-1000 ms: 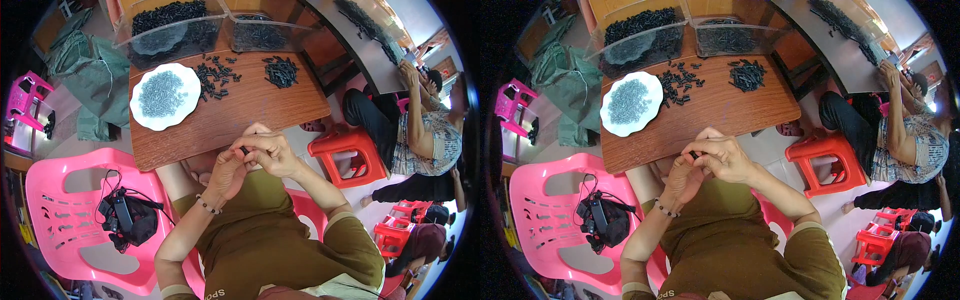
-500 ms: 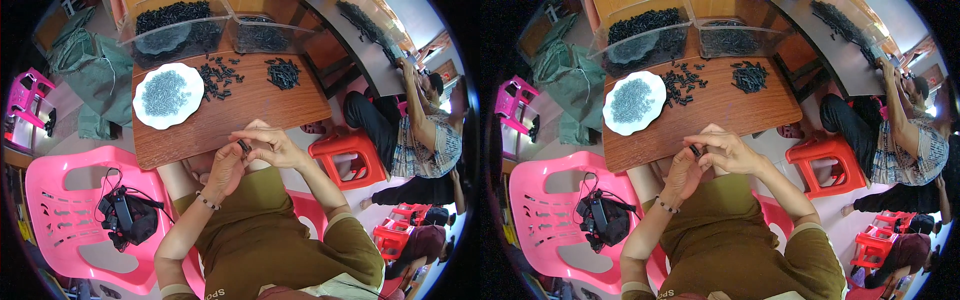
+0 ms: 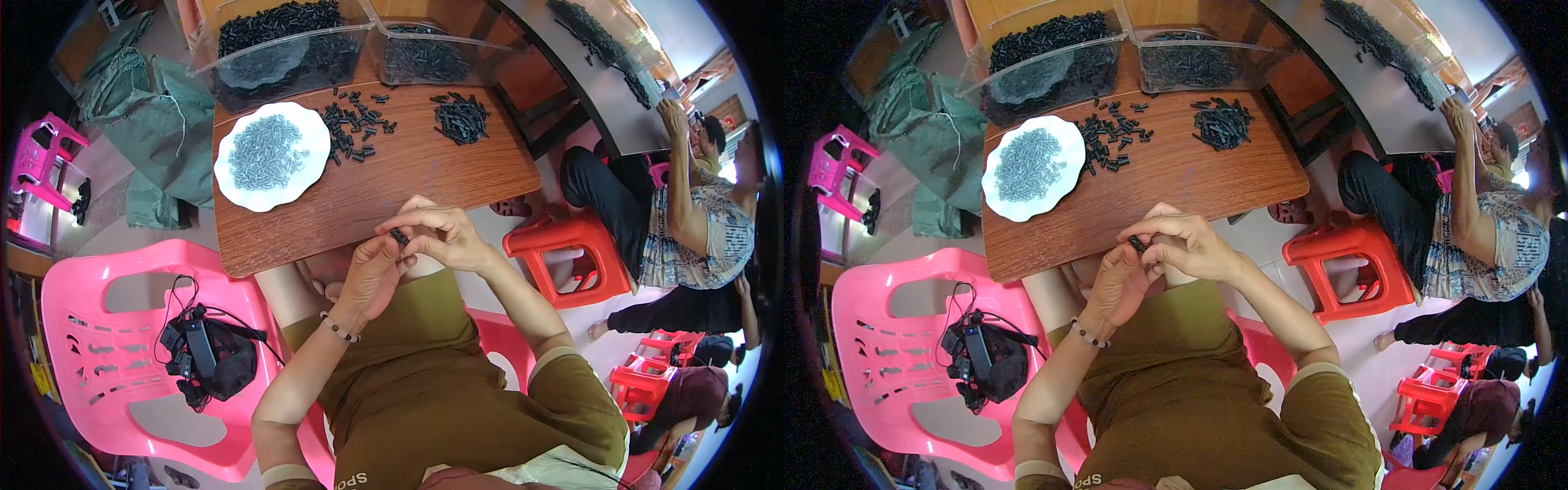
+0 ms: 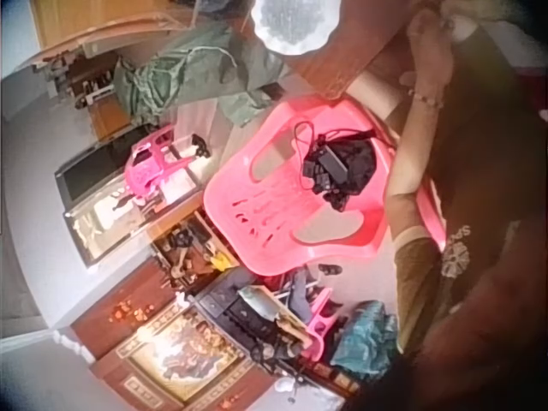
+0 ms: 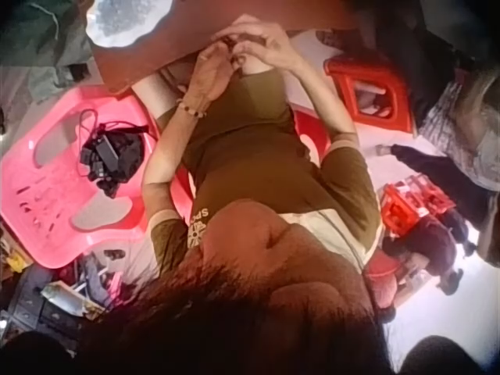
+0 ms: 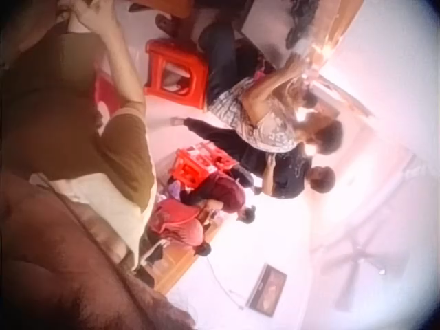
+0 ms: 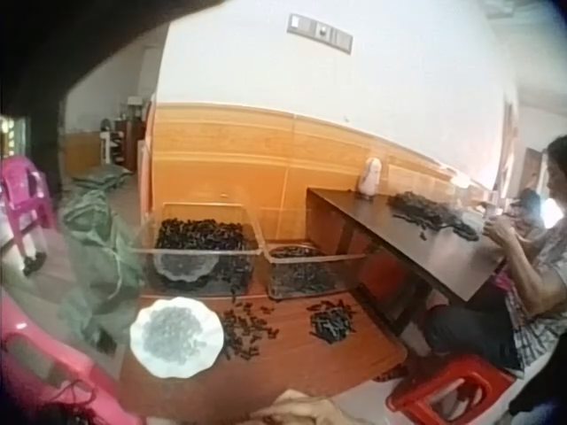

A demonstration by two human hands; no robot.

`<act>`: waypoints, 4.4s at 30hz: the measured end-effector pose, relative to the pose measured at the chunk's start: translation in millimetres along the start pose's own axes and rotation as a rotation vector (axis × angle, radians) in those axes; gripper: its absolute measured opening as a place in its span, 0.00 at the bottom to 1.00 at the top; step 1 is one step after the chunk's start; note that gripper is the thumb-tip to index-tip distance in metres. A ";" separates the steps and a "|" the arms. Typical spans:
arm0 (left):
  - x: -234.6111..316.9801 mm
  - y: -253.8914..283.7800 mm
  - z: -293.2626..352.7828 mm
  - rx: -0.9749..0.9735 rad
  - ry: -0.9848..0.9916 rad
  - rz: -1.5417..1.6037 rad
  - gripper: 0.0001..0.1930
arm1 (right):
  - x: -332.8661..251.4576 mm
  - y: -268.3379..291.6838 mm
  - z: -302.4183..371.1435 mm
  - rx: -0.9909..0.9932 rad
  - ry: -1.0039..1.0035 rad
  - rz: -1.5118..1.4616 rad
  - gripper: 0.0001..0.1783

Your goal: The person assembles small components by hand by inserting tiny beads into black plastic parts.

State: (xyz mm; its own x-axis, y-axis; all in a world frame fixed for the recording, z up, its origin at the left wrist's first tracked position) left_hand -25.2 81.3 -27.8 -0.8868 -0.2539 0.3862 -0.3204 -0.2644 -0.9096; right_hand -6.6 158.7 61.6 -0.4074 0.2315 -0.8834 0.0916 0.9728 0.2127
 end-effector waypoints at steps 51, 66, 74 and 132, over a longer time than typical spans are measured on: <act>7.6 16.7 -1.2 0.194 0.039 0.060 0.20 | -44.0 83.0 -52.0 0.282 0.252 0.697 0.04; 5.2 20.9 -1.3 0.225 0.075 0.030 0.18 | -44.9 151.7 -146.5 0.372 0.365 0.901 0.06; 5.2 18.9 -0.8 0.223 0.082 0.103 0.14 | 36.8 46.5 -97.3 -0.074 0.177 0.780 0.07; 26.5 2.3 4.9 0.199 -0.110 0.053 0.14 | 52.1 -16.3 -159.1 -0.104 0.274 0.864 0.06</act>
State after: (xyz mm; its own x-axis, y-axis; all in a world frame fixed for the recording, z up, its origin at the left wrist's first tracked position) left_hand -47.8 69.3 -18.9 -0.8557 -0.3690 0.3627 -0.1927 -0.4233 -0.8853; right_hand -173.8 154.0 78.5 -0.4380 0.8567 -0.2722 0.3882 0.4534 0.8023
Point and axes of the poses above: each hand's wrist, its own z-axis away from the middle knuckle, its own y-axis out of the back of the hand, x = y × z, the point moved 9 cm from there along -z, towards the middle knuckle, and after that the axes turned 10 degrees about y, right-handed, at the moved point
